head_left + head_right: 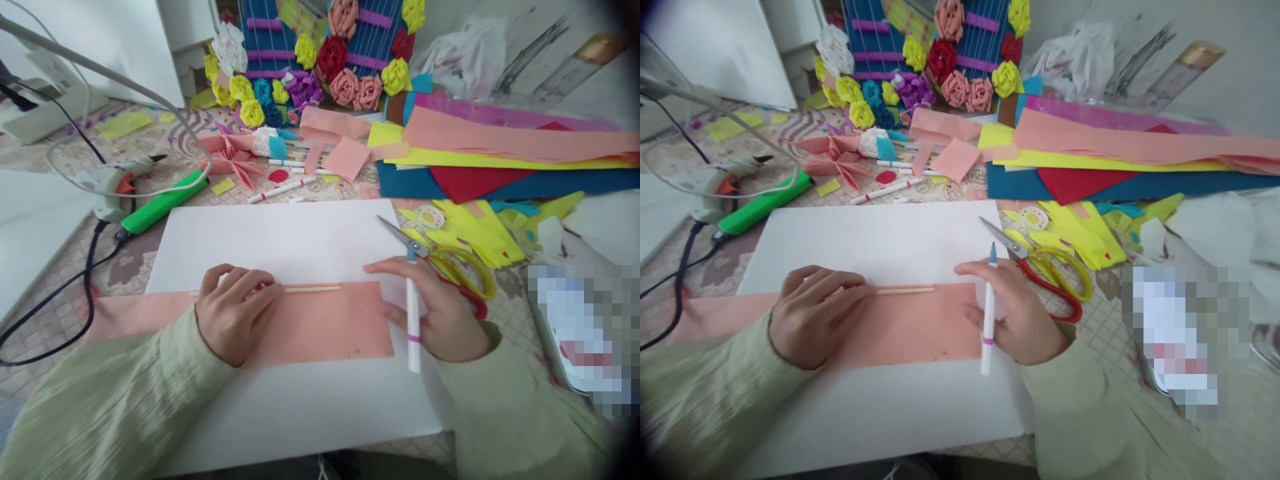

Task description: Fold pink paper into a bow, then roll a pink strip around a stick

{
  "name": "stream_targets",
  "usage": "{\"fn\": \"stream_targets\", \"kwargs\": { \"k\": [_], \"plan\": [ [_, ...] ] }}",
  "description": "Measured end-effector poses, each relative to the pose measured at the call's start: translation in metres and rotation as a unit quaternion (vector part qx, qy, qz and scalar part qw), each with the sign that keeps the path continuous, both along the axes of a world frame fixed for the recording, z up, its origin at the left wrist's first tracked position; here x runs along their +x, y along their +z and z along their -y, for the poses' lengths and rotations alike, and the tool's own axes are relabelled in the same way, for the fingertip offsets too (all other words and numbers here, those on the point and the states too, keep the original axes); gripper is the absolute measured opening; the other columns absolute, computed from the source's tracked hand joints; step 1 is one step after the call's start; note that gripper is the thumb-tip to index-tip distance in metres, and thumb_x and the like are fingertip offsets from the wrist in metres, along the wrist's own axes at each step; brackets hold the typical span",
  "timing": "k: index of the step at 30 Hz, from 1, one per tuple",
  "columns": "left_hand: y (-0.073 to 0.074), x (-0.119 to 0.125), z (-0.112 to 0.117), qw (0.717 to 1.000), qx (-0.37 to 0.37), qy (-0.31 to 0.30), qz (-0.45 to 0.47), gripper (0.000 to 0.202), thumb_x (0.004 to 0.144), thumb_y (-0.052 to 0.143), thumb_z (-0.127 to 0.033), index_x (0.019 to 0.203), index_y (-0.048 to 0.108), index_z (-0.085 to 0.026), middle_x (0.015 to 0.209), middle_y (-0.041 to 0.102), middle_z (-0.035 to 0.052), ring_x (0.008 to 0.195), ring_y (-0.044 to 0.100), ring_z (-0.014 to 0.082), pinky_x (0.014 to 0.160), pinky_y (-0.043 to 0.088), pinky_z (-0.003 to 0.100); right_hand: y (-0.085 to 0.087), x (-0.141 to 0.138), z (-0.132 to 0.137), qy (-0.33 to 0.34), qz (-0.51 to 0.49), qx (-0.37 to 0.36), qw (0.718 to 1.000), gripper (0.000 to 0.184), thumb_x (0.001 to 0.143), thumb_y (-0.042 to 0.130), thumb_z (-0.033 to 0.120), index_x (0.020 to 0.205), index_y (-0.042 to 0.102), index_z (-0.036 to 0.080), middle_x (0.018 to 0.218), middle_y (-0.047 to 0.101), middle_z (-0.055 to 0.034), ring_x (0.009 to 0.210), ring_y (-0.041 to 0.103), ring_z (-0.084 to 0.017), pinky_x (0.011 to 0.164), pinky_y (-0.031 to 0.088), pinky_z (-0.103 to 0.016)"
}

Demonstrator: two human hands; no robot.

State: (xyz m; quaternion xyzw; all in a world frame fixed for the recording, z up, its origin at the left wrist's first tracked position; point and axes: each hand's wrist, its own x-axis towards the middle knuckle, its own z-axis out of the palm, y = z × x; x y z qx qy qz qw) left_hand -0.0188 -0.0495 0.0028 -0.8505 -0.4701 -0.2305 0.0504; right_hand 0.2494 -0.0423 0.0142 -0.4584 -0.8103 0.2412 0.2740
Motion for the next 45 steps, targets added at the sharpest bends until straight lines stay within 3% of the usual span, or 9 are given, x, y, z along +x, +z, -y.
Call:
{"fn": "stream_targets", "kwargs": {
  "k": [2,5,7,10,13,18,23,29,45],
  "plan": [
    [-0.002,0.0,0.001,1.0,0.004,0.001,0.006,0.017,0.079,0.046,-0.017,0.077,0.061,-0.024,0.077,0.064,-0.0016,0.067,0.056,0.0134,0.075,0.036,0.035,0.005,-0.004,0.001,-0.067,-0.111,-0.016,0.991,0.03,0.082,0.043,0.029,0.111,0.046,0.024,0.096,0.06,-0.0053,0.087,0.054,-0.019,0.077,0.043,-0.038],
    [-0.003,0.0,0.001,1.0,0.006,0.001,0.012,0.017,0.078,0.047,-0.016,0.077,0.062,-0.024,0.077,0.064,-0.0017,0.067,0.056,0.0136,0.076,0.036,0.035,0.015,-0.016,0.0,-0.124,-0.264,-0.07,0.954,0.032,0.085,0.033,0.039,0.106,0.051,0.023,0.073,0.06,-0.0033,0.061,0.054,-0.015,0.051,0.044,-0.031],
    [-0.003,0.0,0.001,1.0,0.009,-0.002,0.013,0.015,0.076,0.049,-0.016,0.076,0.061,-0.024,0.077,0.064,-0.0017,0.067,0.056,0.0138,0.075,0.036,0.035,0.024,-0.029,-0.002,-0.133,-0.318,-0.107,0.933,0.032,0.083,0.036,0.041,0.099,0.057,0.022,0.065,0.055,-0.0022,0.051,0.05,-0.012,0.04,0.038,-0.026],
    [-0.001,-0.001,0.0,1.0,0.013,-0.011,0.009,0.013,0.074,0.051,-0.015,0.074,0.061,-0.023,0.076,0.064,-0.0015,0.065,0.056,0.014,0.074,0.037,0.035,0.034,-0.053,-0.007,-0.151,-0.344,-0.158,0.913,0.021,0.079,0.048,0.033,0.09,0.06,0.02,0.062,0.054,-0.0008,0.051,0.051,-0.011,0.037,0.037,-0.023],
    [-0.001,-0.001,-0.001,1.0,0.014,-0.014,0.006,0.013,0.074,0.051,-0.015,0.074,0.061,-0.023,0.075,0.065,-0.0018,0.064,0.056,0.0139,0.072,0.037,0.034,0.034,-0.075,-0.012,-0.133,-0.334,-0.208,0.91,0.016,0.077,0.051,0.032,0.078,0.058,0.018,0.058,0.054,0.0007,0.05,0.052,-0.01,0.038,0.038,-0.021],
    [-0.004,-0.001,0.0,1.0,0.009,-0.002,0.026,0.014,0.076,0.049,-0.015,0.074,0.061,-0.023,0.076,0.064,-0.0022,0.064,0.055,0.0135,0.074,0.037,0.035,0.018,-0.092,-0.014,-0.133,-0.284,-0.222,0.923,0.013,0.072,0.056,0.028,0.071,0.054,0.015,0.05,0.052,0.0036,0.039,0.045,-0.005,0.035,0.035,-0.017],
    [-0.005,-0.001,0.0,0.999,0.0,-0.002,0.037,0.015,0.075,0.05,-0.014,0.075,0.062,-0.024,0.074,0.064,-0.002,0.064,0.055,0.0134,0.072,0.037,0.035,0.004,-0.093,-0.01,-0.138,-0.242,-0.206,0.938,0.008,0.069,0.058,0.02,0.071,0.052,0.017,0.053,0.053,0.0043,0.042,0.046,-0.005,0.038,0.036,-0.017],
    [0.0,-0.001,-0.003,1.0,-0.009,-0.008,0.024,0.016,0.075,0.05,-0.013,0.074,0.062,-0.024,0.072,0.064,-0.002,0.062,0.055,0.0125,0.071,0.037,0.034,-0.002,-0.092,-0.009,-0.142,-0.169,-0.13,0.967,0.007,0.07,0.055,0.021,0.064,0.054,0.017,0.052,0.051,0.0035,0.045,0.045,-0.007,0.041,0.037,-0.018],
    [0.004,0.002,-0.004,0.999,-0.042,-0.002,0.03,0.015,0.078,0.048,-0.017,0.073,0.06,-0.025,0.072,0.063,-0.0034,0.059,0.053,0.012,0.07,0.037,0.036,-0.005,-0.091,-0.012,-0.132,-0.123,-0.144,0.973,0.009,0.071,0.056,0.021,0.062,0.054,0.02,0.047,0.05,0.0056,0.04,0.044,-0.006,0.037,0.035,-0.017]
  ]
}}
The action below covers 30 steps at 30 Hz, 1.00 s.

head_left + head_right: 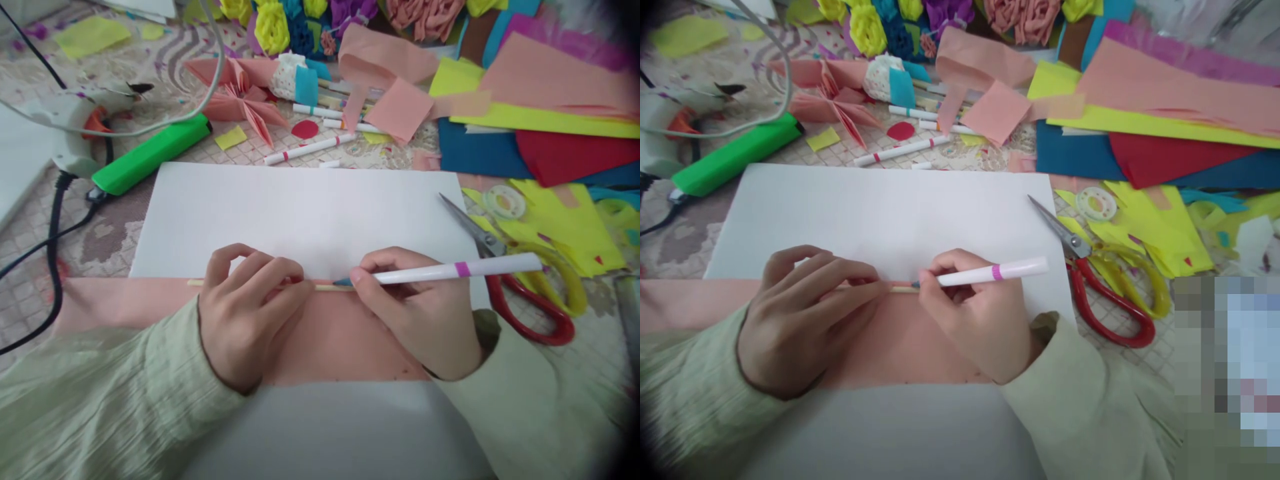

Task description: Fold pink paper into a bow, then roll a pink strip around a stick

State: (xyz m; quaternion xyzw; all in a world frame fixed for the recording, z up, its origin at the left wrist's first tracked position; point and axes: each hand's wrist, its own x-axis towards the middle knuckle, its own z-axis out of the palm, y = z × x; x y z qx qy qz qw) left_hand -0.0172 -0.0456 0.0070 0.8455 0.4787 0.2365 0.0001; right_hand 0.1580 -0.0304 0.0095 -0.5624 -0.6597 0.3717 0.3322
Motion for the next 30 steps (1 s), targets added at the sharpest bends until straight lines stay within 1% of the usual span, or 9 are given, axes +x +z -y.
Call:
{"fn": "stream_targets", "kwargs": {
  "k": [6,15,18,22,24,27,29,30],
  "plan": [
    [0.0,0.0,0.001,1.0,-0.022,0.005,-0.007,0.017,0.079,0.046,-0.016,0.074,0.058,-0.027,0.074,0.063,-0.0038,0.061,0.054,0.0129,0.072,0.037,0.037,-0.001,0.0,0.0,-0.003,0.0,-0.006,1.0,0.008,0.071,0.056,0.023,0.064,0.055,0.02,0.048,0.051,0.0049,0.04,0.045,-0.007,0.035,0.035,-0.018],
    [0.001,0.0,0.001,1.0,-0.026,0.009,-0.001,0.015,0.079,0.046,-0.017,0.073,0.058,-0.026,0.073,0.062,-0.0041,0.06,0.054,0.0126,0.073,0.037,0.037,-0.002,0.001,0.0,-0.01,-0.02,-0.024,0.999,0.007,0.071,0.057,0.024,0.066,0.056,0.02,0.046,0.05,0.0049,0.036,0.043,-0.006,0.03,0.031,-0.017],
    [0.001,-0.001,0.0,1.0,-0.02,0.005,-0.002,0.014,0.078,0.047,-0.017,0.073,0.058,-0.025,0.073,0.062,-0.0037,0.059,0.054,0.0125,0.073,0.037,0.037,-0.002,0.0,0.001,-0.034,-0.054,-0.039,0.997,0.008,0.072,0.057,0.025,0.066,0.055,0.02,0.045,0.049,0.0052,0.035,0.043,-0.006,0.03,0.033,-0.018],
    [0.001,-0.002,-0.001,1.0,-0.003,-0.006,-0.005,0.014,0.077,0.049,-0.015,0.073,0.058,-0.024,0.073,0.063,-0.0031,0.059,0.054,0.0121,0.073,0.037,0.037,0.001,0.004,-0.004,-0.076,-0.125,-0.048,0.988,0.01,0.073,0.056,0.028,0.069,0.053,0.02,0.043,0.049,0.0054,0.031,0.042,-0.006,0.029,0.033,-0.019],
    [0.0,-0.002,-0.001,1.0,0.004,-0.008,-0.008,0.014,0.076,0.049,-0.015,0.073,0.058,-0.024,0.072,0.063,-0.003,0.059,0.054,0.012,0.073,0.037,0.037,0.005,0.008,-0.008,-0.105,-0.161,-0.03,0.981,0.01,0.074,0.056,0.029,0.07,0.052,0.021,0.045,0.049,0.005,0.032,0.043,-0.007,0.029,0.033,-0.02],
    [-0.002,-0.003,-0.001,1.0,0.018,-0.015,-0.008,0.014,0.075,0.05,-0.014,0.072,0.059,-0.024,0.072,0.063,-0.0031,0.059,0.054,0.0118,0.074,0.037,0.037,0.016,0.018,-0.012,-0.149,-0.192,0.019,0.97,0.008,0.074,0.056,0.029,0.072,0.052,0.022,0.05,0.049,0.0041,0.038,0.047,-0.009,0.03,0.032,-0.021],
    [-0.003,-0.004,-0.001,0.999,0.03,-0.014,-0.002,0.015,0.075,0.05,-0.013,0.072,0.059,-0.024,0.072,0.063,-0.0032,0.058,0.054,0.0117,0.075,0.036,0.037,0.024,0.026,-0.009,-0.172,-0.184,0.047,0.967,0.008,0.076,0.053,0.031,0.081,0.053,0.024,0.054,0.051,0.0034,0.04,0.049,-0.01,0.031,0.032,-0.022],
    [-0.004,-0.004,-0.001,0.999,0.038,-0.013,0.001,0.015,0.075,0.05,-0.013,0.072,0.059,-0.024,0.073,0.063,-0.0033,0.058,0.054,0.0116,0.075,0.036,0.037,0.026,0.031,-0.005,-0.177,-0.169,0.052,0.968,0.011,0.079,0.05,0.032,0.087,0.052,0.025,0.056,0.053,0.0027,0.04,0.05,-0.011,0.031,0.032,-0.022]
  ]
}}
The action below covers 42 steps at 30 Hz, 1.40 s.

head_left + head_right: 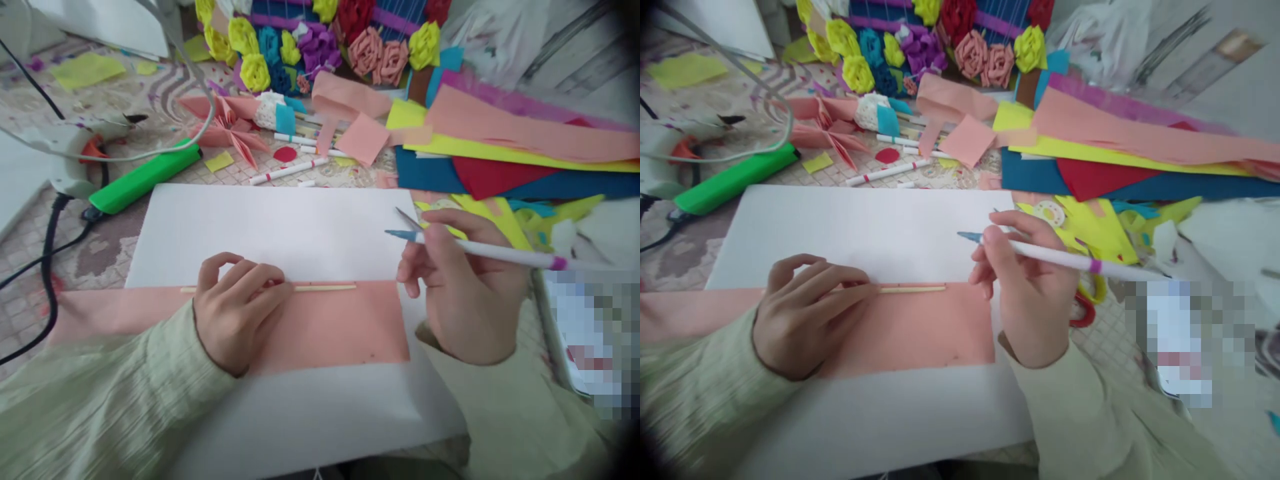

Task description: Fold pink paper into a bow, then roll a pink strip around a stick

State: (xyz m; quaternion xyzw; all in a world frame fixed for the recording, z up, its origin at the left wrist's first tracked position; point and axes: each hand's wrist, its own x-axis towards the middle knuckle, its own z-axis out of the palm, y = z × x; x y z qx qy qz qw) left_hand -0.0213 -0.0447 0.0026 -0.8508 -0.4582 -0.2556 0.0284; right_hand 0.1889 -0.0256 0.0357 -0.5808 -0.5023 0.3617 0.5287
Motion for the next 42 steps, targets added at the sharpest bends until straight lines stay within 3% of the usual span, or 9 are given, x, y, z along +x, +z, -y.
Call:
{"fn": "stream_targets", "kwargs": {
  "k": [4,7,10,12,17,25,34,42],
  "plan": [
    [0.0,0.0,-0.001,0.999,0.031,-0.009,-0.006,0.015,0.075,0.05,-0.013,0.072,0.06,-0.024,0.072,0.064,-0.0038,0.058,0.055,0.011,0.076,0.036,0.036,-0.002,0.018,0.027,0.011,0.139,0.004,0.99,0.02,0.083,0.04,0.033,0.095,0.054,0.023,0.065,0.061,-0.0016,0.051,0.057,-0.014,0.043,0.043,-0.026],
    [0.006,0.001,0.003,0.999,0.045,-0.013,-0.004,0.015,0.074,0.051,-0.012,0.071,0.06,-0.023,0.07,0.064,-0.0039,0.059,0.056,0.0108,0.076,0.035,0.036,-0.013,0.027,0.048,0.085,0.313,0.026,0.946,0.022,0.075,0.055,0.03,0.095,0.057,0.02,0.086,0.063,-0.0055,0.078,0.06,-0.019,0.069,0.048,-0.032],
    [0.014,0.0,0.015,0.999,0.024,-0.009,0.021,0.015,0.076,0.05,-0.012,0.071,0.06,-0.022,0.07,0.063,-0.0038,0.06,0.056,0.0108,0.079,0.035,0.036,-0.024,0.032,0.064,0.141,0.41,0.063,0.899,0.03,0.071,0.059,0.026,0.101,0.055,0.019,0.094,0.061,-0.0069,0.086,0.057,-0.02,0.075,0.048,-0.033],
    [0.018,-0.003,0.024,0.999,-0.011,-0.008,0.04,0.016,0.078,0.047,-0.014,0.074,0.06,-0.023,0.072,0.063,-0.0036,0.062,0.056,0.0112,0.081,0.035,0.038,-0.028,0.034,0.072,0.142,0.438,0.09,0.883,0.031,0.071,0.059,0.023,0.102,0.054,0.019,0.093,0.062,-0.0067,0.086,0.056,-0.02,0.075,0.048,-0.033],
    [0.022,-0.013,0.036,0.997,-0.064,-0.008,0.041,0.015,0.08,0.046,-0.02,0.077,0.06,-0.025,0.075,0.063,-0.0033,0.065,0.056,0.0121,0.083,0.034,0.039,-0.03,0.039,0.081,0.132,0.463,0.102,0.871,0.032,0.071,0.058,0.024,0.102,0.053,0.019,0.091,0.062,-0.0064,0.085,0.056,-0.021,0.075,0.047,-0.034],
    [0.027,-0.02,0.017,1.0,-0.018,-0.007,0.008,0.011,0.079,0.05,-0.023,0.077,0.061,-0.024,0.075,0.063,-0.002,0.064,0.056,0.0132,0.075,0.037,0.037,-0.03,0.046,0.064,0.129,0.448,0.09,0.88,0.032,0.07,0.06,0.027,0.1,0.054,0.019,0.088,0.06,-0.0067,0.081,0.055,-0.02,0.073,0.047,-0.035],
    [0.004,-0.02,0.006,1.0,-0.029,0.006,-0.001,0.017,0.081,0.044,-0.022,0.078,0.061,-0.026,0.078,0.064,-0.0027,0.066,0.056,0.0127,0.075,0.036,0.035,-0.035,0.057,0.06,0.143,0.445,0.098,0.879,0.034,0.069,0.061,0.027,0.101,0.054,0.019,0.094,0.061,-0.0069,0.09,0.052,-0.023,0.082,0.043,-0.042],
    [0.003,-0.025,0.006,0.999,-0.048,0.013,-0.005,0.019,0.081,0.042,-0.022,0.081,0.06,-0.026,0.081,0.063,-0.0019,0.069,0.055,0.0142,0.08,0.035,0.037,-0.035,0.065,0.058,0.135,0.468,0.107,0.867,0.034,0.068,0.062,0.032,0.1,0.055,0.021,0.095,0.061,-0.0069,0.093,0.051,-0.026,0.082,0.039,-0.045]
  ]
}}
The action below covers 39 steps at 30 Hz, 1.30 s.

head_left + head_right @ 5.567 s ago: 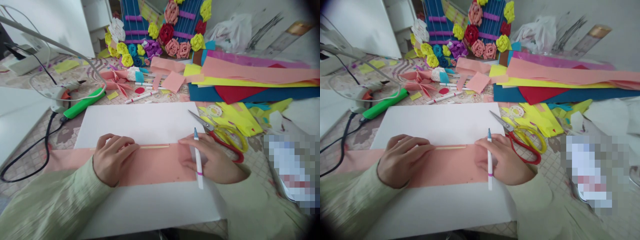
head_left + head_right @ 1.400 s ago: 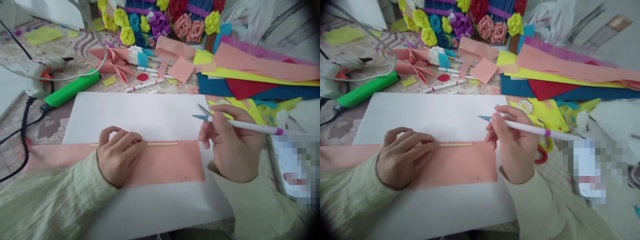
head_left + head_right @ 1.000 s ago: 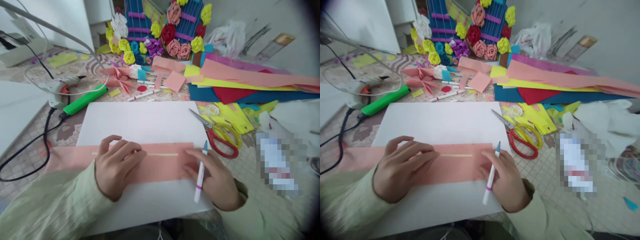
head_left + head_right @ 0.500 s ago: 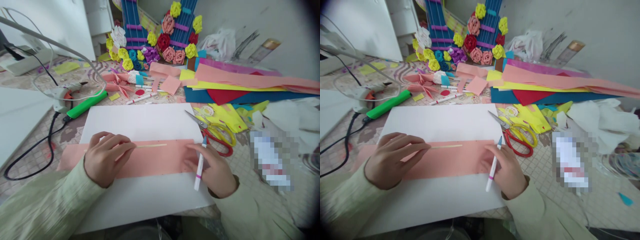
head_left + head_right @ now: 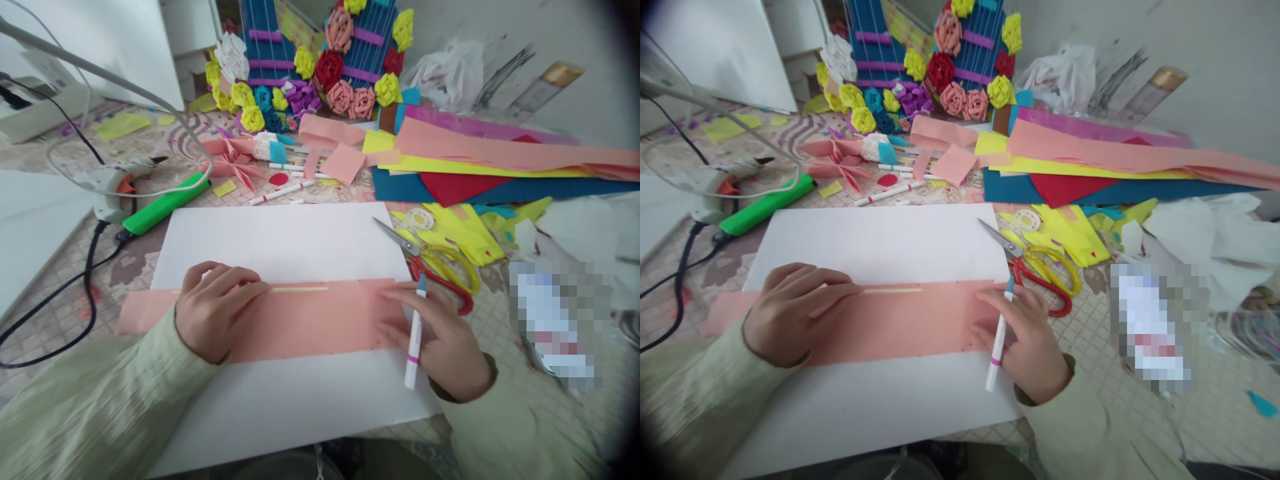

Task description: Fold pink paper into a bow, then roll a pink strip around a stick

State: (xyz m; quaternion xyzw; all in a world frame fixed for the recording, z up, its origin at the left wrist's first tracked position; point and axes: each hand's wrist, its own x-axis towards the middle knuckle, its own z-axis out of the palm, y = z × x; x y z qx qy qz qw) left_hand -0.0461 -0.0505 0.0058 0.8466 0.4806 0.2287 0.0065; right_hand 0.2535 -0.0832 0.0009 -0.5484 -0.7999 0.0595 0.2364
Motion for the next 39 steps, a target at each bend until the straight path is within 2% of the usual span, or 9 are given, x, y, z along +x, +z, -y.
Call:
{"fn": "stream_targets", "kwargs": {
  "k": [11,19,31,35,39],
  "plan": [
    [-0.005,-0.008,-0.003,1.0,-0.011,0.003,-0.01,0.017,0.08,0.045,-0.023,0.082,0.06,-0.028,0.082,0.063,-0.0031,0.071,0.055,0.0136,0.079,0.035,0.034,-0.002,0.001,-0.001,-0.013,-0.079,-0.057,0.995,0.033,0.069,0.061,0.032,0.099,0.055,0.022,0.096,0.06,-0.006,0.096,0.052,-0.024,0.085,0.042,-0.042],
    [-0.006,-0.002,-0.004,1.0,-0.011,0.0,0.007,0.017,0.08,0.044,-0.022,0.082,0.059,-0.029,0.081,0.063,-0.0028,0.07,0.055,0.0141,0.079,0.035,0.035,-0.001,0.0,-0.001,-0.015,-0.076,-0.046,0.996,0.032,0.068,0.061,0.032,0.098,0.055,0.023,0.095,0.06,-0.0061,0.096,0.053,-0.024,0.085,0.042,-0.043],
    [-0.007,-0.003,-0.004,1.0,0.005,-0.001,0.002,0.016,0.08,0.045,-0.022,0.081,0.059,-0.029,0.081,0.063,-0.0029,0.07,0.055,0.0143,0.081,0.034,0.037,-0.003,0.0,0.001,-0.028,-0.098,-0.067,0.993,0.033,0.068,0.062,0.033,0.099,0.055,0.023,0.099,0.059,-0.0063,0.097,0.053,-0.024,0.086,0.042,-0.042],
    [-0.007,-0.002,-0.004,1.0,0.012,0.005,0.006,0.015,0.08,0.046,-0.022,0.08,0.059,-0.029,0.08,0.063,-0.0029,0.069,0.055,0.014,0.081,0.034,0.037,0.003,0.002,0.002,-0.056,-0.135,-0.07,0.987,0.031,0.072,0.058,0.03,0.101,0.054,0.022,0.105,0.057,-0.0064,0.099,0.052,-0.022,0.087,0.042,-0.04],
    [-0.008,-0.001,-0.005,1.0,0.029,-0.003,0.002,0.014,0.079,0.046,-0.021,0.079,0.058,-0.029,0.079,0.063,-0.003,0.069,0.057,0.0141,0.082,0.034,0.038,0.02,0.007,-0.004,-0.079,-0.139,-0.022,0.987,0.023,0.082,0.041,0.025,0.101,0.054,0.024,0.097,0.061,-0.0051,0.093,0.056,-0.019,0.079,0.047,-0.035]
  ]
}}
